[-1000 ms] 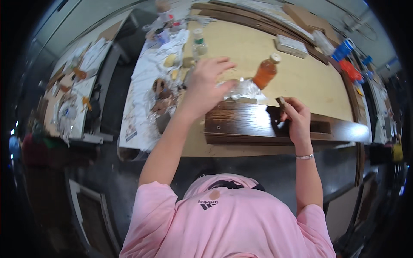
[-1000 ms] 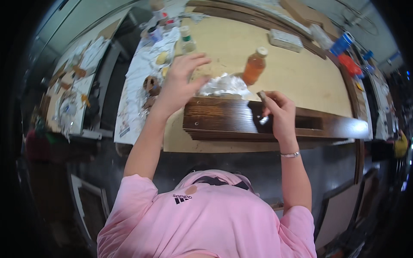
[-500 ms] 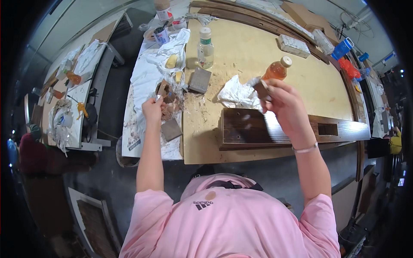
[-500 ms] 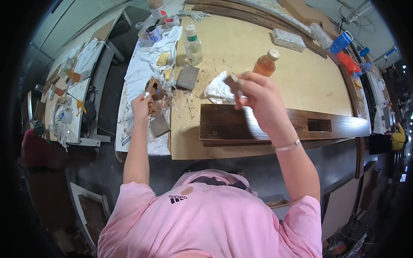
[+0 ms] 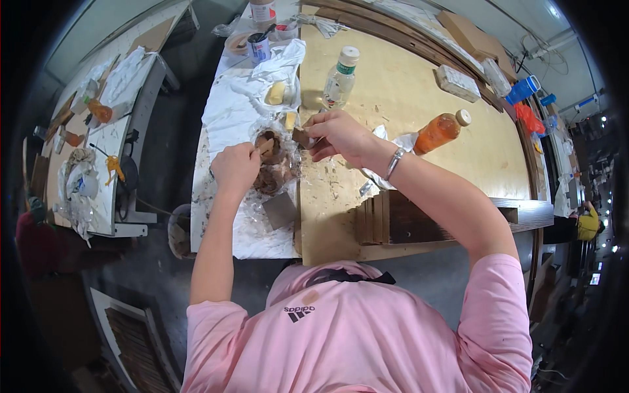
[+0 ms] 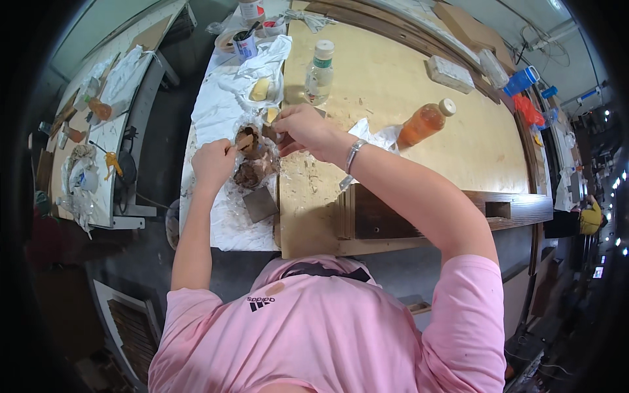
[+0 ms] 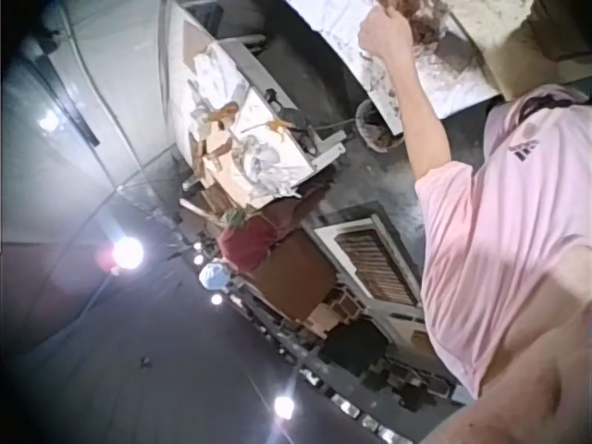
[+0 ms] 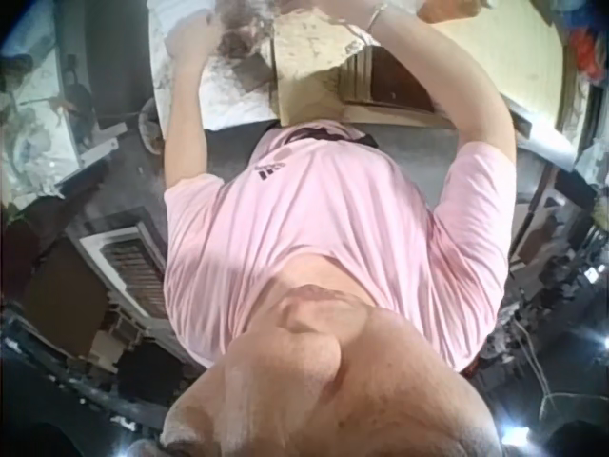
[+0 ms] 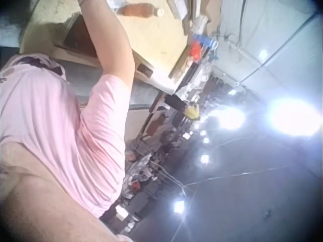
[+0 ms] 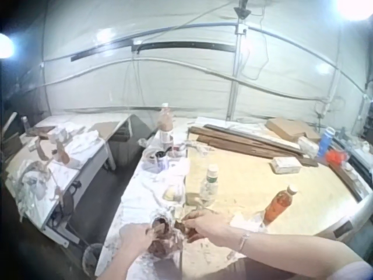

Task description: The person wipes the surface of a dark wooden furniture component with a white cloth, then scrapes the surface and edges with a small metal tool. They alternate between wiping with the cloth and scraping the wood, handling a small wooden block at the end.

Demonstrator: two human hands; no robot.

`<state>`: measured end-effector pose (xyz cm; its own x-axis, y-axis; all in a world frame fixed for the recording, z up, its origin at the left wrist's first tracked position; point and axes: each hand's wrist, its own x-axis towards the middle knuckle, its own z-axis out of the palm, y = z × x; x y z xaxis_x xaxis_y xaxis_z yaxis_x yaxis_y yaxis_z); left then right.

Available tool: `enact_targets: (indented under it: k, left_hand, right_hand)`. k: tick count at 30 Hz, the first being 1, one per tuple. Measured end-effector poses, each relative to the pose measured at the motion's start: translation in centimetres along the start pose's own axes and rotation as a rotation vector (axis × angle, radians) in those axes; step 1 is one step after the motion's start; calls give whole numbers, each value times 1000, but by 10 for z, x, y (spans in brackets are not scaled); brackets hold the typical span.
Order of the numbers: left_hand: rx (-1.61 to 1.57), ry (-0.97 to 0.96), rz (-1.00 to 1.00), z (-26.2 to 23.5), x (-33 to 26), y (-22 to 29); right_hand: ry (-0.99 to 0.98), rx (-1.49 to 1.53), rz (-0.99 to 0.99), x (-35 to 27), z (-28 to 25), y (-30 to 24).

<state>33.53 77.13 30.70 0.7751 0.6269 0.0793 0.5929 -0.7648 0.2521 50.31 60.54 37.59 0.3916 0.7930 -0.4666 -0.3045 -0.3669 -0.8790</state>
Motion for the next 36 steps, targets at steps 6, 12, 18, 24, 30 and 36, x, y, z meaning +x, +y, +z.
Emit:
enact_targets:
  k: [6,12,18,24,30,36]
  left_hand:
    - [13,-51,57,-12,7,0]
    - [-37,-99,56,-9,7,-7]
    - [-64,-130,53,-2,14,-5]
    - [-440,-89,-72,6,-1,-42]
    - [-1255,-50,-274,-1,-33,-19]
    - [-1423,44,-274,22,-43,-13]
  right_hand:
    - [-27,-41,55,21,14,2]
    - [-13,27,56,29,12,9]
    - [-61,-71,95,34,11,15]
    - [-43,-23,101,41,8,18]
    - [46,166,78,52,13,25]
    - [-6,214,104,53,31,23]
